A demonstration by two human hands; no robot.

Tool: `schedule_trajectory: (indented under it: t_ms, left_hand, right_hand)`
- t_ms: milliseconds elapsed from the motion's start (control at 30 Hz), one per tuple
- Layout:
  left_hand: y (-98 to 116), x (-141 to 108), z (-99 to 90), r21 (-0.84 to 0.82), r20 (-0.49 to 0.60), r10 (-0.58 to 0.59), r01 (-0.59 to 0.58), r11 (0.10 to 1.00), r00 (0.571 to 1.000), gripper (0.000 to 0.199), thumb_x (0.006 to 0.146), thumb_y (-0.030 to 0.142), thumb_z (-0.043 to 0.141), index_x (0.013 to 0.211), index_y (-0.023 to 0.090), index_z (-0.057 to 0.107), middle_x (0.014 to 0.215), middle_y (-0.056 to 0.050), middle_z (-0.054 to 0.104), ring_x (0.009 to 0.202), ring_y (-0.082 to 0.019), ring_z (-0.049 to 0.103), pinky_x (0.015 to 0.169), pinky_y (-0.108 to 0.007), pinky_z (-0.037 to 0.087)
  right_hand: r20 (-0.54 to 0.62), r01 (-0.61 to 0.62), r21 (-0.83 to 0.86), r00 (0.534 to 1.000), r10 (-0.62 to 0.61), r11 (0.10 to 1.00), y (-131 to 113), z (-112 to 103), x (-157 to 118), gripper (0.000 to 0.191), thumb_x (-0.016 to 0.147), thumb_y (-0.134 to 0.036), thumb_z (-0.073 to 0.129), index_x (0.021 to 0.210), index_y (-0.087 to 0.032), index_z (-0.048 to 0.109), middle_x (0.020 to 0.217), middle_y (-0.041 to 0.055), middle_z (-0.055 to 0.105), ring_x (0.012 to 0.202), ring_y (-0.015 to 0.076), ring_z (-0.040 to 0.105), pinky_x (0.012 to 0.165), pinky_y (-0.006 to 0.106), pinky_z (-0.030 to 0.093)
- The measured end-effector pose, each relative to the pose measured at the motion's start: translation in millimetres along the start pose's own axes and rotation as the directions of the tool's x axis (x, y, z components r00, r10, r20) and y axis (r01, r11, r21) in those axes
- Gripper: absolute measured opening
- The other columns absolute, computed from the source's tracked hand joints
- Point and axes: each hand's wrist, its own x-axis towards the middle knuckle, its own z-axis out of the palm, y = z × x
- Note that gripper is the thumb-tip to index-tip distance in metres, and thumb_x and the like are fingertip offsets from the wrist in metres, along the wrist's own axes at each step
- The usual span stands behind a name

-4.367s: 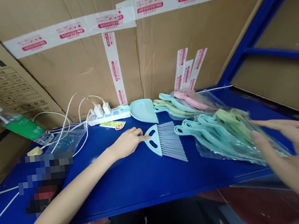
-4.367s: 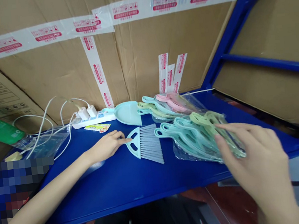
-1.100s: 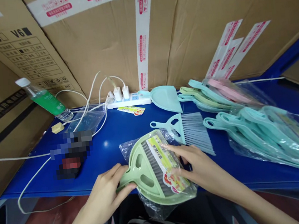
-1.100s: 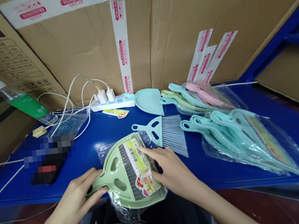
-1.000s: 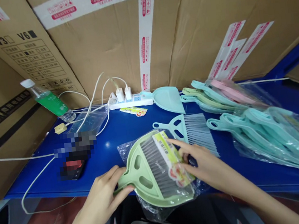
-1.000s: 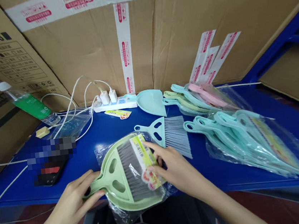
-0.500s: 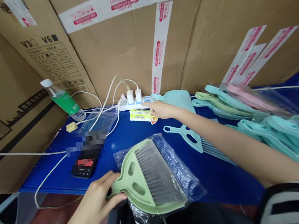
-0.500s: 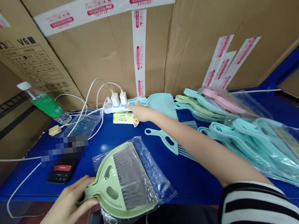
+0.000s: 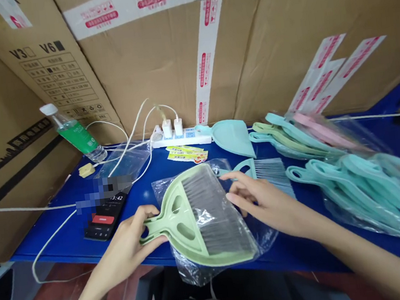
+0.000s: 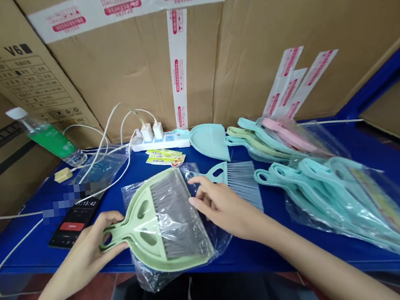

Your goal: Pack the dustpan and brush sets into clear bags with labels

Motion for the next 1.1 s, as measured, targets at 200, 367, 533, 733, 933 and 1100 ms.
schedule_trajectory:
  t_ms: [200,367,533,733,933,1100]
  left_hand:
    - [25.2,32.6,0.0,0.064,0.097,0.094,-0.101,0.993,0.991,0.052,0.091,0.050,0.050,0.135,0.025,0.038,0.092,-0.002,0.066,0.075,-0.019,0.064,0.067,-0.029,0.050]
    - [36.1,55.1,-5.9,0.099,0.158,0.143,-0.160,0.982,0.977,0.058,0.090,0.048,0.052,0.141,0.027,0.035,0.114,-0.006,0.064,0.091,-0.021,0.064,0.082,-0.034,0.051]
    - [50.8,55.3,-9.1,0.258,0.015,0.331,-0.324,0.910,0.944,0.035,0.096,0.026,0.044,0.129,0.023,0.050,0.129,-0.011,0.057,0.118,-0.024,0.054,0.100,-0.042,0.045]
    - [77.2,44.5,33.7,0.496,0.137,0.745,-0.696,0.519,0.653,0.037,0.094,0.011,0.042,0.129,0.010,0.053,0.134,-0.010,0.060,0.129,-0.023,0.051,0.109,-0.038,0.043]
    - [59.8,52.4,31.4,0.591,0.184,0.798,-0.713,0.377,0.574,0.037,0.096,0.007,0.038,0.129,0.009,0.054,0.131,-0.007,0.062,0.126,-0.019,0.054,0.109,-0.033,0.044]
    - [19.4,56.0,-13.0,0.680,0.186,0.600,-0.543,0.493,0.778,0.046,0.095,0.005,0.032,0.134,0.019,0.053,0.135,-0.005,0.058,0.131,-0.019,0.047,0.111,-0.037,0.042]
  right_hand:
    - [0.129,-0.225,0.509,0.974,0.184,0.831,26.0,-7.9,-17.3,0.042,0.085,-0.053,0.055,0.114,-0.022,0.060,0.090,0.0051,0.069,0.076,0.0175,0.067,0.060,0.029,0.056]
    - [0.204,-0.315,0.658,0.949,0.241,0.684,35.1,-10.0,-25.8,0.045,0.084,-0.049,0.056,0.122,-0.026,0.062,0.109,0.0084,0.072,0.097,0.0240,0.069,0.077,0.039,0.059]
    - [0.148,-0.256,0.669,0.966,0.213,0.697,39.1,-7.8,-27.0,0.057,0.082,-0.050,0.061,0.134,-0.028,0.052,0.106,0.0080,0.073,0.092,0.0228,0.071,0.080,0.040,0.058]
    - [0.106,-0.231,0.748,0.967,0.232,0.622,40.2,-6.5,-27.6,0.061,0.077,-0.051,0.069,0.131,-0.027,0.053,0.108,0.0087,0.072,0.093,0.0236,0.070,0.081,0.041,0.057]
    - [0.033,-0.257,0.700,0.944,0.330,0.666,37.3,-13.6,-43.0,0.069,0.075,-0.059,0.069,0.133,-0.027,0.050,0.106,0.0106,0.072,0.090,0.0252,0.070,0.072,0.038,0.058]
    - [-0.156,-0.186,0.630,0.921,0.357,0.754,38.8,-26.0,-56.9,0.073,0.069,-0.064,0.070,0.130,-0.027,0.054,0.105,0.0124,0.073,0.083,0.0272,0.071,0.067,0.038,0.060]
